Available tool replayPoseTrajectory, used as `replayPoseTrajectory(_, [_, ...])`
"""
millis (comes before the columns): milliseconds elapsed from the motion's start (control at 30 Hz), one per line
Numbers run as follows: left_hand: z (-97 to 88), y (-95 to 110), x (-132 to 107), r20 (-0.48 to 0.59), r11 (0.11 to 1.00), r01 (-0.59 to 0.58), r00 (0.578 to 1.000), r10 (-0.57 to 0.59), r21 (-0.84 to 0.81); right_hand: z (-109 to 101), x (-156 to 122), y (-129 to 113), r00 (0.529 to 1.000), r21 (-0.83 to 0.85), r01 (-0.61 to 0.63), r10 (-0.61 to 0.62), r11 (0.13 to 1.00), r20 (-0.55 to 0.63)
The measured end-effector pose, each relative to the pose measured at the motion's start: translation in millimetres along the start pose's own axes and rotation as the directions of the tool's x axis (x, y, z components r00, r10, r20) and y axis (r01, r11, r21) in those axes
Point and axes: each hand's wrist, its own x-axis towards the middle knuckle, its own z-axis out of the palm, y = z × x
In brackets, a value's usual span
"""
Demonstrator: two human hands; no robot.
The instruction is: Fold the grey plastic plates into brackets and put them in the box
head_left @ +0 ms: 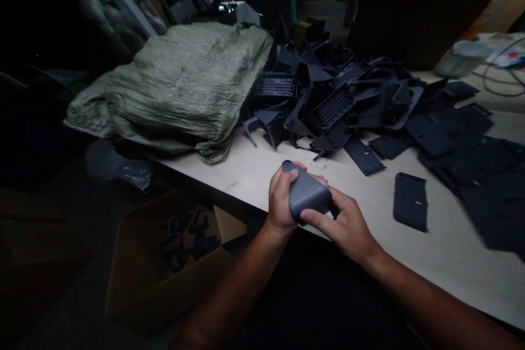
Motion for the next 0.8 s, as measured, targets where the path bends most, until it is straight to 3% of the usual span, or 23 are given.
replayPoseTrajectory(167, [1.0, 3, -6, 0.03, 0.997, -0.042, 0.999, 0.04, 0.066, 9, -4, -3, 0.994, 0.005, 0.065, -0.064, 0.998, -0.09])
replayPoseTrajectory(333, [-1.7, 4, -5, -0.019, 0.987, -0.08, 0.996, 0.084, 0.139, 4, -1, -7, 1.0, 0.026, 0.019, -0.019, 0.999, -0.001])
replayPoseTrajectory(567, [1.2, 10, -9, 0.079, 0.993, -0.051, 0.996, 0.043, 0.105, -13, -4, -14, 0.988, 0.018, 0.016, -0.019, 1.0, 0.156])
replayPoseTrajectory(700, [3.1, 11, -13, 0.029, 0.991, -0.05, 0.998, 0.047, 0.123, -14, -5, -15, 0.991, 0.022, 0.006, -0.009, 1.0, 0.135])
replayPoseTrajectory(800, [2.9, 12, -13, 0.064, 0.991, -0.027, 0.998, 0.019, 0.13, -15, -4, -14, 0.991, 0.015, -0.006, 0.004, 1.0, 0.137])
